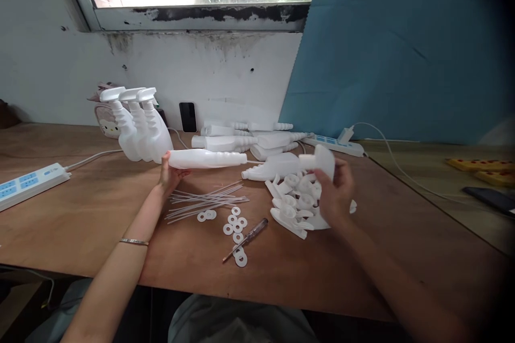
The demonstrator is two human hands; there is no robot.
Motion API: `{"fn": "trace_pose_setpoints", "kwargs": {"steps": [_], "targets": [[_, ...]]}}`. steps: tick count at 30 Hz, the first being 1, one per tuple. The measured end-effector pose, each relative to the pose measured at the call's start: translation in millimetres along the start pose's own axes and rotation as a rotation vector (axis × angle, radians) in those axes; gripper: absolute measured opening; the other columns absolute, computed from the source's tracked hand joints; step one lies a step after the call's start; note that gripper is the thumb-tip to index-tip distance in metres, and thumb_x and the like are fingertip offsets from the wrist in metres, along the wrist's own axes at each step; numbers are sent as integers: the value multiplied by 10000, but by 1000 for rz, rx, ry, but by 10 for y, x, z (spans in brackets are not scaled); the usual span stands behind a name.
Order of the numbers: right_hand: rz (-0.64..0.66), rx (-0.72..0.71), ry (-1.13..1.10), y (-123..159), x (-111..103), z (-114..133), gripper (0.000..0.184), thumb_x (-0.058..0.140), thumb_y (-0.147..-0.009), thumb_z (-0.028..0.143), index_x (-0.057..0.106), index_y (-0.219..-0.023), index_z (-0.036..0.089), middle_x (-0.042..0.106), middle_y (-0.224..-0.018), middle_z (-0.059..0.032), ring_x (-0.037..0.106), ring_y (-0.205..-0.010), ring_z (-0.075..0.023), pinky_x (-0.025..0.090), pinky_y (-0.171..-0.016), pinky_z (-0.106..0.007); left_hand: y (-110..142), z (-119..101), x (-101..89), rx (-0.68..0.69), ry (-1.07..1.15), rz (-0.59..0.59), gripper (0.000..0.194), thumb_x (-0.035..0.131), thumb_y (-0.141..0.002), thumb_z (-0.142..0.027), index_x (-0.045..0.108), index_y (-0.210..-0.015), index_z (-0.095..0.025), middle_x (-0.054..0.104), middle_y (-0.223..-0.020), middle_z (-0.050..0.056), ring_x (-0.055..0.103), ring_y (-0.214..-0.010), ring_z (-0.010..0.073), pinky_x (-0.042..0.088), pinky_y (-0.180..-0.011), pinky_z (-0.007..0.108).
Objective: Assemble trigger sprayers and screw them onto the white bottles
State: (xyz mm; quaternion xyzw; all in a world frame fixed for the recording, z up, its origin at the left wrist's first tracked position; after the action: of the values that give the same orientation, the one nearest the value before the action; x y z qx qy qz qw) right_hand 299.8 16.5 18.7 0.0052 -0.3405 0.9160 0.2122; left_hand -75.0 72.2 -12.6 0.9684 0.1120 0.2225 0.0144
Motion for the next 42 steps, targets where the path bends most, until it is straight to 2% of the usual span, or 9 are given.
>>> {"fn": "trace_pose_setpoints", "kwargs": {"steps": [2, 5, 7, 9, 17, 26, 33, 37, 42], "targets": [[213, -102, 92, 234, 101, 134, 449, 695, -691, 233, 508, -1098, 214, 573, -994, -60, 596, -826, -188, 507, -656, -302, 41, 31, 55, -23, -10, 81, 514, 449, -725, -614, 566, -912, -151, 645, -714, 65, 609, -608, 203, 482, -569, 283], [524, -607, 290, 545, 228, 300, 516, 624, -740, 124, 452, -1215, 229, 601, -1004, -83, 601, -899, -217, 523, -732, -350, 108, 69, 140, -64, -39, 210, 568, 479, -695, -632, 602, -927, -129, 668, -809, 103, 623, -735, 246, 479, -586, 294], [614, -860, 381, 656, 269, 342, 476, 595, -756, 97, 473, -1199, 224, 612, -948, -88, 609, -839, -211, 532, -688, -345, 141, 80, 178, -86, -59, 281, 625, 491, -674, -650, 621, -949, -104, 673, -865, 122, 618, -819, 267, 481, -634, 303], [627, -958, 443, 687, 278, 339, 414, 600, -763, 108, 499, -1154, 199, 611, -889, -94, 608, -778, -207, 534, -644, -340, 161, 77, 194, -97, -73, 328, 677, 491, -663, -668, 628, -981, -85, 673, -896, 132, 608, -883, 284, 481, -686, 316], [533, -787, 473, 652, 225, 190, 384, 608, -755, 121, 471, -1105, 199, 629, -853, -69, 638, -784, -209, 545, -633, -323, 217, 2, 178, -105, -54, 432, 599, 484, -742, -541, 586, -1115, -83, 648, -1054, 127, 571, -1016, 290, 468, -817, 330], [506, -770, 385, 671, 206, 237, 409, 662, -709, 72, 495, -1069, 172, 641, -839, -77, 637, -784, -208, 552, -656, -331, 208, -89, 124, -114, -25, 565, 735, 506, -563, -281, 485, -1259, -47, 642, -1080, 146, 565, -1025, 350, 433, -906, 434], [439, -760, 382, 673, 195, 238, 409, 693, -696, 105, 508, -1053, 178, 647, -831, -68, 643, -771, -211, 549, -653, -332, 217, -115, 90, -25, -92, 513, 548, 599, -672, -334, 580, -1189, -152, 652, -1068, 101, 542, -1074, 315, 449, -896, 364], [390, -705, 434, 650, 197, 227, 383, 698, -718, 167, 501, -1044, 202, 639, -813, -52, 635, -712, -199, 533, -587, -306, 217, -116, 103, 54, -126, 448, 491, 726, -605, -195, 636, -1088, -189, 636, -1087, 76, 523, -1094, 254, 447, -877, 272], [409, -660, 420, 640, 207, 245, 367, 696, -726, 171, 501, -1035, 205, 628, -811, -51, 626, -715, -194, 524, -566, -295, 223, -98, 160, 102, -103, 411, 455, 770, -534, -74, 623, -925, -253, 609, -1056, 6, 570, -939, 155, 478, -773, 224]]}}
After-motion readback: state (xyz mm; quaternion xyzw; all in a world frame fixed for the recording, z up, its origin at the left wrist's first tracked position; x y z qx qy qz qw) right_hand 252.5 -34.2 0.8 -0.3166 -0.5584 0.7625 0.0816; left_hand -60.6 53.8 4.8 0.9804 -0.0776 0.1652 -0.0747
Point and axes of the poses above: each hand's wrist, its own y-axis away from the middle knuckle, its own x-axis out of the palm, z = x × y, the point moved 1 cm from there along -y, towards the middle knuckle
